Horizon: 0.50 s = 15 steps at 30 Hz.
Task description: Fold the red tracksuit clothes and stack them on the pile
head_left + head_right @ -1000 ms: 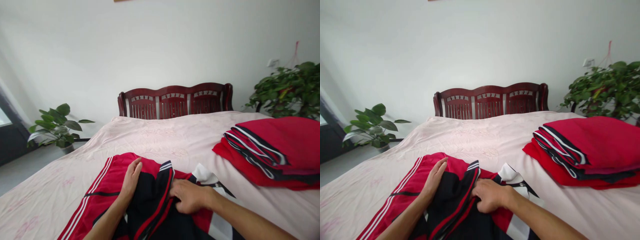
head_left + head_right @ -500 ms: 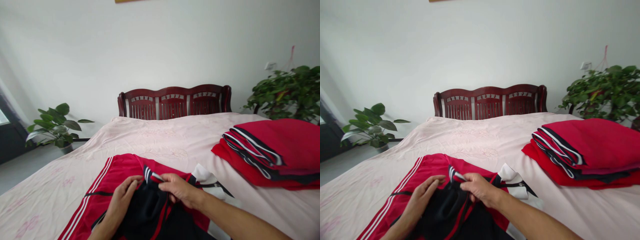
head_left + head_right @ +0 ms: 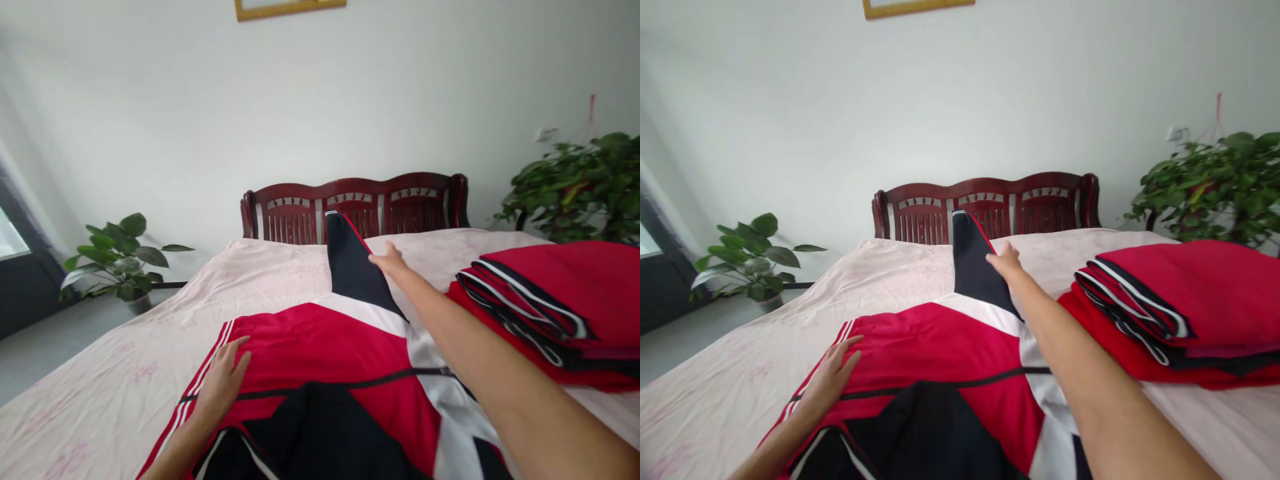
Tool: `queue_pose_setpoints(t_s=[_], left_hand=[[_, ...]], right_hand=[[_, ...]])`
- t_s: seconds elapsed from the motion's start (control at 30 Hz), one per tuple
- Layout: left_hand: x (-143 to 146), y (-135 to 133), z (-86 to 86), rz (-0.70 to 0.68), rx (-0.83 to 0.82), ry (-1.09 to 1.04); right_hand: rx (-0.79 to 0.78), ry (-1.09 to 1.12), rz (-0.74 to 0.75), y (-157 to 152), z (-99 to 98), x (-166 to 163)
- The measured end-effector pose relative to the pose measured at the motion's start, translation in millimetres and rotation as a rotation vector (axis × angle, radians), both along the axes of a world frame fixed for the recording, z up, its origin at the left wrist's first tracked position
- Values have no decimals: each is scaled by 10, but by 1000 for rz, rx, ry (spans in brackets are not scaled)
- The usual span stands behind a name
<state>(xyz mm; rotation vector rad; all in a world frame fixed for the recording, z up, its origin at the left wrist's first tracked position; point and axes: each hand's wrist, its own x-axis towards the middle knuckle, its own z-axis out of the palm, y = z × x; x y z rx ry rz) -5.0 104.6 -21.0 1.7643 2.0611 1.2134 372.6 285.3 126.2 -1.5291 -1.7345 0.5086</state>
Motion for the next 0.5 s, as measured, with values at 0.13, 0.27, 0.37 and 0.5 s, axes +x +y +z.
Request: queue_pose_setpoints(t_s=[0.13, 0.27, 0.37, 0.5], left_hand=[[-20, 72, -379, 38, -351, 464], [-19, 32, -515, 44, -412, 642], [-88, -19, -436, 34, -364, 675], [-219, -88, -314, 57, -351, 670]], right_hand=[[-151, -258, -128, -308, -806, 212], [-149, -481, -147, -677, -1441, 464], [-139, -651, -193, -730, -1538, 650], [-231, -652, -333, -707, -1454, 814]])
